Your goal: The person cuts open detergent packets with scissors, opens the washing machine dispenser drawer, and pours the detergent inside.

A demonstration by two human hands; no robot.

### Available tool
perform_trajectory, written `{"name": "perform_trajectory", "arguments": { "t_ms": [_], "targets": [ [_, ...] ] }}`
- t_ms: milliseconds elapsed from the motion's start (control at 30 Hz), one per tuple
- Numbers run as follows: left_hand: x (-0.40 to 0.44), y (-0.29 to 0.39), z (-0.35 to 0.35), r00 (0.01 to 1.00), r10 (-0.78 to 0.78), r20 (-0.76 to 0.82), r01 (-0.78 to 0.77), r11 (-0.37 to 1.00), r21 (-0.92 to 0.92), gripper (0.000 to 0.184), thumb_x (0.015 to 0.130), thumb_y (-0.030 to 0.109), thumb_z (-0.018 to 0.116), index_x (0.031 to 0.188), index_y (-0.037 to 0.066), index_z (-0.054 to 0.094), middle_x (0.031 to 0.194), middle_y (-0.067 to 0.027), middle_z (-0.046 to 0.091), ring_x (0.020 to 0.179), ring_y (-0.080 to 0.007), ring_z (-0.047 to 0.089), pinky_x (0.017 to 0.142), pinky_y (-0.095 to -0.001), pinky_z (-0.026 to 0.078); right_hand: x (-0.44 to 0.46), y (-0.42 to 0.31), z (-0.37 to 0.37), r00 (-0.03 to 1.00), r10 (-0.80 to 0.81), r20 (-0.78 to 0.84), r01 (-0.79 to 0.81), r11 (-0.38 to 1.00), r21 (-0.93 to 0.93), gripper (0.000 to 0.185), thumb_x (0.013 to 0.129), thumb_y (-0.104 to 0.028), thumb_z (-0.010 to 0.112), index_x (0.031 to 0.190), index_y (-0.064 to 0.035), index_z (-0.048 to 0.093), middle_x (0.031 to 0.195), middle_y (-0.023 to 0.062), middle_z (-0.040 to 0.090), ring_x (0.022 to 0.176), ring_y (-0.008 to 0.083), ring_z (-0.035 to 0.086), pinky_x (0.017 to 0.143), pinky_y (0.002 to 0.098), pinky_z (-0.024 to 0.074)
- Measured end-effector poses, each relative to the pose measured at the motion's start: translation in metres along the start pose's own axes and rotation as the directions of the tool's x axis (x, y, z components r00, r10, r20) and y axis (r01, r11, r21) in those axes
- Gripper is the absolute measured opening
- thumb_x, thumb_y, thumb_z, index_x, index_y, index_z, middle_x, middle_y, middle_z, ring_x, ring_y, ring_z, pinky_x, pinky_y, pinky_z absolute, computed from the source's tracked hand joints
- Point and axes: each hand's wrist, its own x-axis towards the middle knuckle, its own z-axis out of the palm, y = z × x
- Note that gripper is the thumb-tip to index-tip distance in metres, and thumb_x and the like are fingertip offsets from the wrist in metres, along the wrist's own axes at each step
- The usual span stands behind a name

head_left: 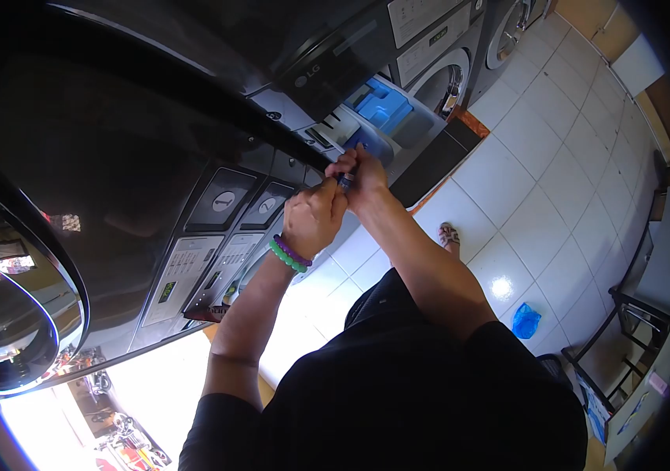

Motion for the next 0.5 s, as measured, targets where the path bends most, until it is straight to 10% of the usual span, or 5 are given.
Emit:
{"name": "perform_trajectory", "arguments": {
  "t_ms": [167,267,367,500],
  "targets": [
    [0.013,-0.012,-0.008,0.998,-0.012,0.065,0.009,0.999,0.036,0.011,0.080,0.011,0.055,0.074,0.003,0.054,0.061,-0.0190,0.056,0.059,-0.0369,0.059,0.052,-0.0419,0.047,-0.025,0.009,-0.006,0.991,0.087,0.100,-0.063,0.974,-0.219,0.044,0.095,-0.046,0.035,0.103,-0.0051,0.050,0.100,0.0111,0.058,0.092,0.0181,0.055,0.083,0.0340,0.0407],
    [0.011,-0.030,-0.002,0.990,0.006,0.143,-0.015,0.998,0.056,0.012,0.081,0.013,0.055,0.074,0.003,0.052,0.062,-0.0190,0.056,0.059,-0.0371,0.058,0.052,-0.0429,0.046,-0.086,0.005,0.014,0.995,-0.007,-0.098,-0.055,0.792,-0.608,0.050,0.095,-0.047,0.037,0.118,-0.0033,0.045,0.120,0.0115,0.048,0.116,0.0188,0.042,0.097,0.0341,0.0311],
    [0.005,-0.025,-0.005,0.997,0.019,0.081,-0.020,1.000,0.007,0.014,0.082,0.013,0.054,0.073,0.003,0.051,0.062,-0.0189,0.056,0.059,-0.0374,0.058,0.052,-0.0431,0.045,-0.121,-0.018,0.009,0.983,-0.089,0.163,0.178,0.705,-0.686,0.067,0.093,-0.047,0.038,0.136,0.0014,0.025,0.138,0.0149,0.031,0.129,0.0267,0.027,0.107,0.0381,0.0177],
    [-0.014,-0.033,0.017,0.998,-0.059,-0.020,0.059,0.998,0.017,0.010,0.084,0.012,0.053,0.080,0.003,0.054,0.063,-0.0189,0.057,0.056,-0.0365,0.058,0.048,-0.0425,0.046,-0.151,-0.071,0.012,0.765,-0.449,0.462,0.638,0.433,-0.637,0.050,0.090,-0.036,0.047,0.129,-0.0079,0.033,0.133,0.0159,0.032,0.130,0.0282,0.023,0.110,0.0408,0.0108]
  ]
}}
